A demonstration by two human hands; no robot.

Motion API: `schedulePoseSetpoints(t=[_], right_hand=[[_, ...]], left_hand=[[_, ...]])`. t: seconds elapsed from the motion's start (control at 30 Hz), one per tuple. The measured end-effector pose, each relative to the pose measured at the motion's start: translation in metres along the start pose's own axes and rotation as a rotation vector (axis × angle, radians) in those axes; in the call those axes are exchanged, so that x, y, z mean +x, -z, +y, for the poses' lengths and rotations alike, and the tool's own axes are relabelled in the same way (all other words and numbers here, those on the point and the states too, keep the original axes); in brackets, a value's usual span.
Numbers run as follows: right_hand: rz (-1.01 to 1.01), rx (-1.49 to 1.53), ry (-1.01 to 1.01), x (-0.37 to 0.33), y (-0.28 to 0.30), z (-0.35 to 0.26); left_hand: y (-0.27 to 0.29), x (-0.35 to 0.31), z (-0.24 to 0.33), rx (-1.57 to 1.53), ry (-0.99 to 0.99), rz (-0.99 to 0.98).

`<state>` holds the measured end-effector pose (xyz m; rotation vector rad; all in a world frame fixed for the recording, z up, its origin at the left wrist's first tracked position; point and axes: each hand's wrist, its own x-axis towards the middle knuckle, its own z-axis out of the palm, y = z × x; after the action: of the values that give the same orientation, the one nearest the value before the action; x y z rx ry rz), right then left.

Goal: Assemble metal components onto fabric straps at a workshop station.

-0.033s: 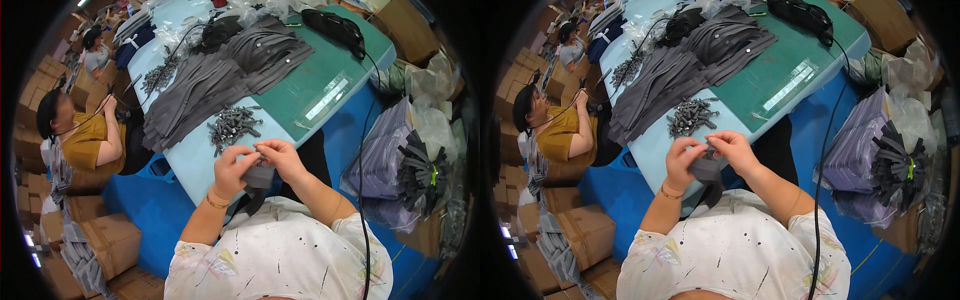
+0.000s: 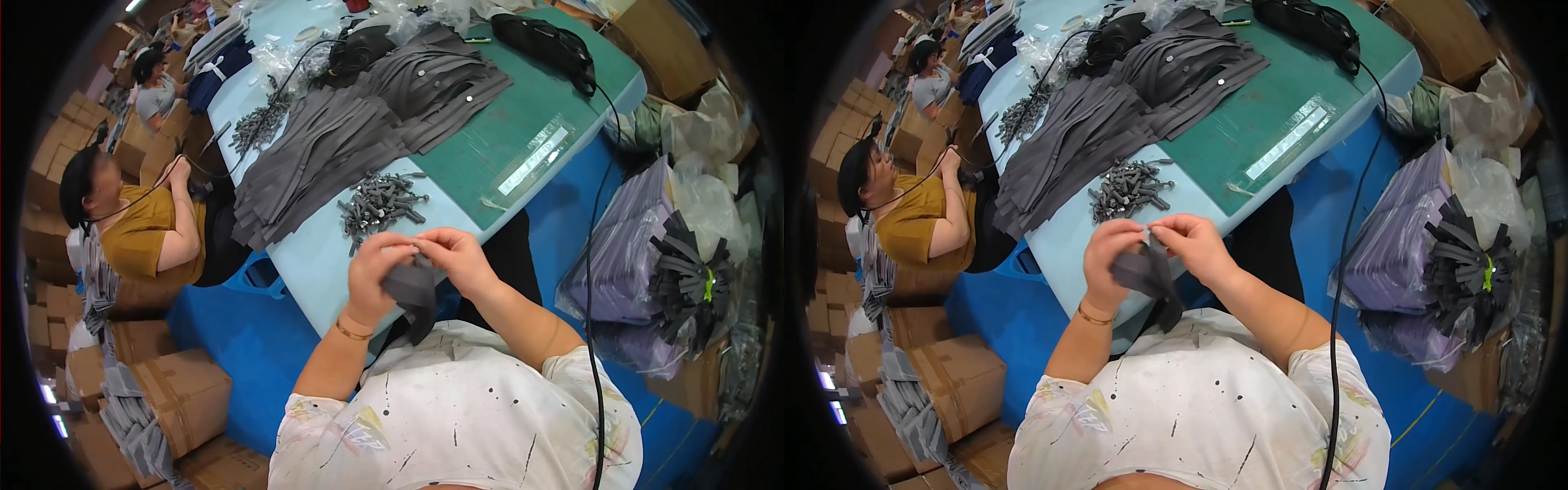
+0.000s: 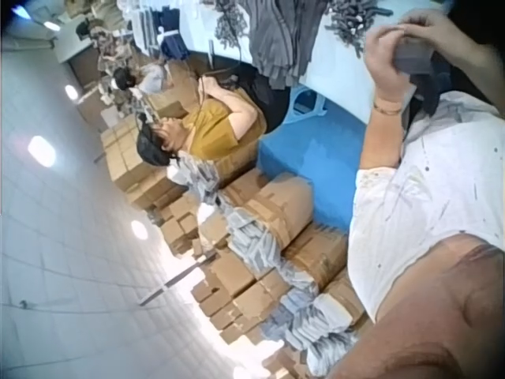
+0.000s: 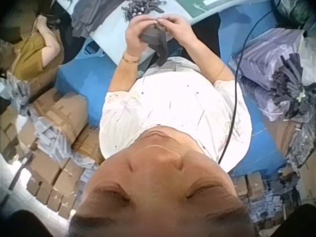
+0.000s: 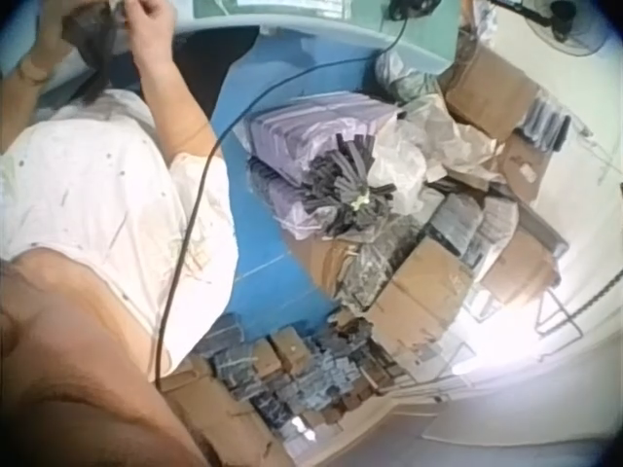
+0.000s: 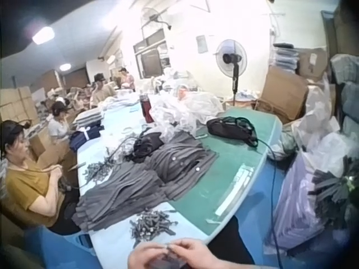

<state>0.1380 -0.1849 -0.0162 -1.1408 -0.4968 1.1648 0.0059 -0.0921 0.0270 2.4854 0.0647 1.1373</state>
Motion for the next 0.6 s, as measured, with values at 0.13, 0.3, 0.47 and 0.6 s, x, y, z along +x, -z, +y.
schedulePoseSetpoints(t=[0.13,0.3,0.47,0.6], right_hand=[[0.080,-0.620,0.351,0.018,-0.003,-0.011],[0.164,-1.246,0.692,0.046,0.011,-0.016],[0.274,-1.130,0.595,0.057,0.023,-0.021],[0.193,-1.241,0.634,0.065,0.027,-0.022]], left_hand=[[-0.002,-0.005,-0.008,-1.045,0.773,0.269],[-0.005,-0.007,-0.033,-0.986,0.988,0.392],[-0.007,-0.014,-0.037,-0.935,1.025,0.222],[-0.010,-0.014,-0.030,-0.990,1.060,0.150]])
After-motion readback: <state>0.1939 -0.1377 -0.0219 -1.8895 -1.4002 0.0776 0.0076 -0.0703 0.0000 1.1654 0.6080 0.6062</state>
